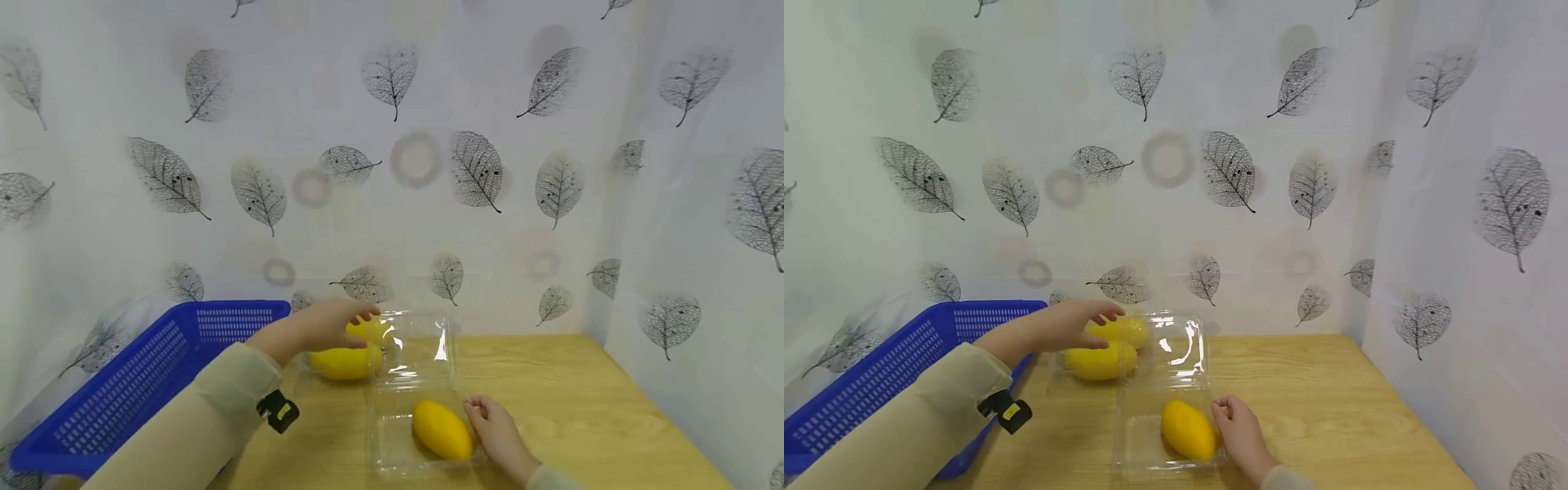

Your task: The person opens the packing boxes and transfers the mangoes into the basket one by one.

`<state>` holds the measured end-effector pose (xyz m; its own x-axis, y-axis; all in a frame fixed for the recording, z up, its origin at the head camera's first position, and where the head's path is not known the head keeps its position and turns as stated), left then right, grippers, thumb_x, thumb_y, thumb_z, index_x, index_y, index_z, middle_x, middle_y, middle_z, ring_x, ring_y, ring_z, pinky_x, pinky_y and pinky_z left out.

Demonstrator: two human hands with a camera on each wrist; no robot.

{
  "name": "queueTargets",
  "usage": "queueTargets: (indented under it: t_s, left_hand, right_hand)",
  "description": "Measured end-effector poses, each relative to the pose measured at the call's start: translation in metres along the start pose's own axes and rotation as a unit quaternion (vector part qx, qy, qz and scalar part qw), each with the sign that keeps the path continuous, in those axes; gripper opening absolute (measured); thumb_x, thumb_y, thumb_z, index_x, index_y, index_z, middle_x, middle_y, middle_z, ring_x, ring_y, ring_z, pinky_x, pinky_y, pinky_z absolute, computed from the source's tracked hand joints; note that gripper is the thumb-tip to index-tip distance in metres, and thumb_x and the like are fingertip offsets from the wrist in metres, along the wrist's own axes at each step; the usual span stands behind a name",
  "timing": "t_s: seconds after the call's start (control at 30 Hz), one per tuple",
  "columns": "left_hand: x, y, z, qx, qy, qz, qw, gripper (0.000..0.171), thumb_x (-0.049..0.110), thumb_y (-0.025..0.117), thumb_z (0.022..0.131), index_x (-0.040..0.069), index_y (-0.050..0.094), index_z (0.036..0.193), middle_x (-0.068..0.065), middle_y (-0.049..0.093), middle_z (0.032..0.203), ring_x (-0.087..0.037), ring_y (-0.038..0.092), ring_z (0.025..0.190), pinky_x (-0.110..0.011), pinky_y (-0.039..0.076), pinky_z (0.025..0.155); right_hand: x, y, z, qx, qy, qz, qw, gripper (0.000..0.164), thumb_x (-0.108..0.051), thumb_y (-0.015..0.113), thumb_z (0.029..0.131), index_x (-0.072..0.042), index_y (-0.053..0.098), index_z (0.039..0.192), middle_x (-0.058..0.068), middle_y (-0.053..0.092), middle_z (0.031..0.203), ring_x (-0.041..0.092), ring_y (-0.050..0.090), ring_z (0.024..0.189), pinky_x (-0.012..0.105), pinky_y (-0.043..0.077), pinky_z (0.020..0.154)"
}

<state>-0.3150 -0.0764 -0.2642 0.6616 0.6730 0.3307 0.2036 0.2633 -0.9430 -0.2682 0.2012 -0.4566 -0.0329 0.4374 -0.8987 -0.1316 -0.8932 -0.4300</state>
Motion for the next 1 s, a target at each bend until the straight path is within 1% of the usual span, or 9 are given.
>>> queueTargets:
  t_s: [0.07,0.17,0.33,0.4,0.47,0.63,0.8,0.9,1.0]
  left_hand:
    - [0.006,0.008,0.006,0.032,0.038,0.01,0.9987,0.044,0.019,0.063,0.089,0.007,0.05,0.13,-0.011,0.058,0.122,-0.026,0.056,0.108,-0.041,0.046,0.091]
    - [0.011,0.021,0.012,0.091,0.069,0.062,0.9915,0.037,0.028,0.06,0.091,0.011,0.055,0.123,-0.004,0.062,0.114,-0.017,0.059,0.1,-0.034,0.049,0.084]
    - [0.016,0.052,0.02,0.197,0.129,0.152,0.9601,0.027,0.034,0.061,0.088,0.014,0.059,0.107,0.004,0.063,0.097,-0.009,0.06,0.077,-0.019,0.048,0.06]
    - [0.017,0.065,0.025,0.217,0.158,0.154,0.9507,0.025,0.031,0.063,0.087,0.013,0.06,0.103,0.003,0.063,0.094,-0.009,0.058,0.072,-0.017,0.046,0.057]
    - [0.017,0.076,0.029,0.221,0.169,0.15,0.9489,0.023,0.03,0.063,0.086,0.013,0.06,0.101,0.003,0.062,0.095,-0.008,0.057,0.071,-0.016,0.046,0.058]
    - [0.015,0.096,0.037,0.194,0.166,0.139,0.9569,0.021,0.028,0.063,0.087,0.013,0.061,0.101,0.002,0.061,0.095,-0.008,0.055,0.073,-0.017,0.047,0.062]
    - [0.015,0.112,0.041,0.153,0.18,0.193,0.9523,0.021,0.031,0.063,0.086,0.015,0.062,0.1,0.004,0.06,0.093,-0.006,0.053,0.067,-0.016,0.043,0.053]
    - [0.017,0.12,0.043,0.128,0.199,0.277,0.9315,0.022,0.035,0.063,0.086,0.017,0.062,0.097,0.007,0.056,0.086,-0.005,0.049,0.064,-0.015,0.039,0.051]
    - [0.022,0.125,0.046,0.113,0.224,0.364,0.8971,0.022,0.04,0.062,0.085,0.019,0.06,0.094,0.009,0.052,0.081,-0.005,0.046,0.063,-0.016,0.037,0.051]
  right_hand:
    - [0.0,0.0,-0.001,-0.003,0.0,0.002,1.0,0.02,-0.013,0.052,0.095,0.004,0.058,0.104,0.001,0.045,0.063,0.012,0.043,0.053,0.02,0.037,0.046]
    - [0.0,0.001,-0.001,-0.004,-0.002,0.007,1.0,0.02,-0.013,0.052,0.095,0.004,0.058,0.103,0.001,0.045,0.063,0.012,0.043,0.054,0.02,0.038,0.047]
    - [0.0,0.002,-0.001,-0.003,0.0,0.011,1.0,0.02,-0.013,0.052,0.094,0.005,0.058,0.103,0.001,0.047,0.064,0.011,0.044,0.055,0.021,0.039,0.048]
    - [-0.001,0.002,-0.001,-0.002,0.0,0.014,1.0,0.021,-0.012,0.052,0.094,0.005,0.058,0.103,0.001,0.047,0.065,0.012,0.044,0.055,0.021,0.039,0.048]
    - [-0.001,0.001,-0.001,0.001,-0.004,0.014,1.0,0.021,-0.012,0.052,0.094,0.006,0.058,0.103,0.0,0.047,0.064,0.012,0.044,0.054,0.021,0.039,0.048]
    - [-0.003,0.0,0.0,0.005,-0.01,0.018,1.0,0.021,-0.011,0.052,0.094,0.006,0.058,0.104,0.0,0.046,0.062,0.011,0.043,0.052,0.02,0.038,0.046]
    - [-0.003,0.0,0.0,0.002,-0.01,0.016,1.0,0.02,-0.012,0.052,0.094,0.006,0.057,0.103,0.0,0.046,0.062,0.011,0.043,0.052,0.02,0.037,0.046]
    - [-0.003,-0.001,0.0,0.001,-0.008,0.005,1.0,0.02,-0.012,0.052,0.094,0.005,0.058,0.103,0.0,0.045,0.062,0.012,0.043,0.052,0.02,0.036,0.046]
    - [-0.003,-0.002,0.0,-0.001,-0.004,-0.002,1.0,0.019,-0.012,0.052,0.094,0.004,0.058,0.103,0.0,0.045,0.061,0.012,0.043,0.052,0.02,0.035,0.045]
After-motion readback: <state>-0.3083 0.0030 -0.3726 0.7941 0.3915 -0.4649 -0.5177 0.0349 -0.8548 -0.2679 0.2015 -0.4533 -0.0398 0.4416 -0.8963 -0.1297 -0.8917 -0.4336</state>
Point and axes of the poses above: each hand's wrist, its own z-axis towards the middle knuckle, its own y-axis out of the palm, x = y × z, the point moved 2 cm from there along z, towards the middle knuckle
